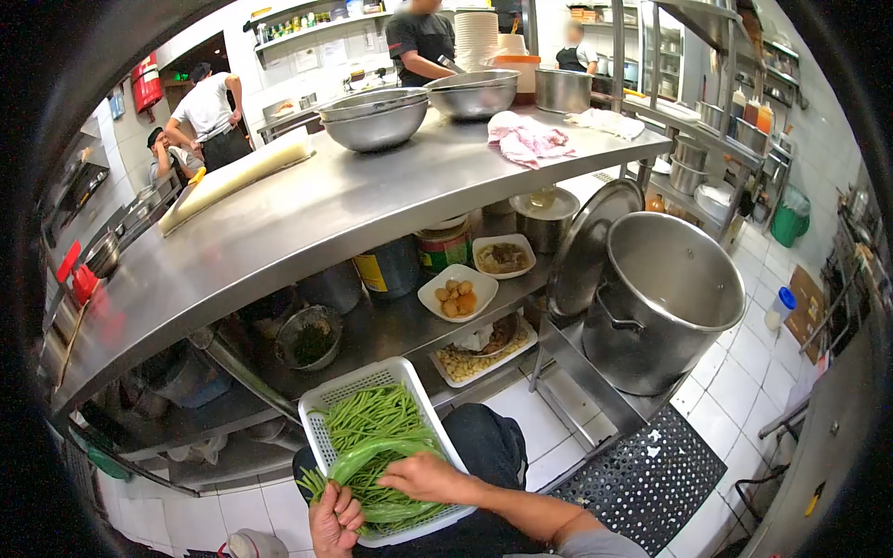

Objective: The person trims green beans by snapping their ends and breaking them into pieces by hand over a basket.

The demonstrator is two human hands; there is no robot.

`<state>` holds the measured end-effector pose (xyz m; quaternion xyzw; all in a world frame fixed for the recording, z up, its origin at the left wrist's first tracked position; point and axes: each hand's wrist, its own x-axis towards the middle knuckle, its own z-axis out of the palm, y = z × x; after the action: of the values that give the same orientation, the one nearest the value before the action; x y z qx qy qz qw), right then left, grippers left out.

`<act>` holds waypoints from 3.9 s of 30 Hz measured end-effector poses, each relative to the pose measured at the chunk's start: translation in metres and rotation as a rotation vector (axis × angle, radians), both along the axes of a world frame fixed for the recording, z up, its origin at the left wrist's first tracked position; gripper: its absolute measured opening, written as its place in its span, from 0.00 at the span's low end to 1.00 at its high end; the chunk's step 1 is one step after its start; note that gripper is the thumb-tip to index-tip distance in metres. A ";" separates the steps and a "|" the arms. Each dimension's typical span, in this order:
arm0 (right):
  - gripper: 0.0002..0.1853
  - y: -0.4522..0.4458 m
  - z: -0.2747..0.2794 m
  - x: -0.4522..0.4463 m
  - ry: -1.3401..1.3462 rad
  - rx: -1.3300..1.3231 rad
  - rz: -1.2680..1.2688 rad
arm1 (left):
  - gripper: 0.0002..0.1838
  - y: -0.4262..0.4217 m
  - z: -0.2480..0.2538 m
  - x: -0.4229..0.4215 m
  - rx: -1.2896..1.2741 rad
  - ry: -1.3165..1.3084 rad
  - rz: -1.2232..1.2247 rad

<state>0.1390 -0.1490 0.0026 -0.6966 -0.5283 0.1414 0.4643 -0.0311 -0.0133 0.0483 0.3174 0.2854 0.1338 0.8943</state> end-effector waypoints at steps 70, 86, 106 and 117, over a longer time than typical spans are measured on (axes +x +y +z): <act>0.07 -0.052 -0.015 -0.018 1.789 0.570 0.140 | 0.08 -0.028 -0.017 0.004 0.397 -0.111 -0.067; 0.11 -0.045 -0.012 -0.047 0.394 0.029 -0.049 | 0.08 -0.013 -0.025 0.008 0.271 0.051 -0.240; 0.05 -0.055 0.001 -0.065 0.291 -0.035 -0.211 | 0.12 -0.018 -0.031 -0.002 0.420 0.082 -0.267; 0.11 -0.082 -0.023 -0.032 1.457 0.555 0.008 | 0.11 -0.034 -0.019 -0.004 0.455 -0.087 -0.689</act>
<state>0.1073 -0.2310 -0.0207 -0.2846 -0.1085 0.4276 0.8511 -0.0352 -0.0476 0.0297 0.5780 0.0876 -0.1006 0.8051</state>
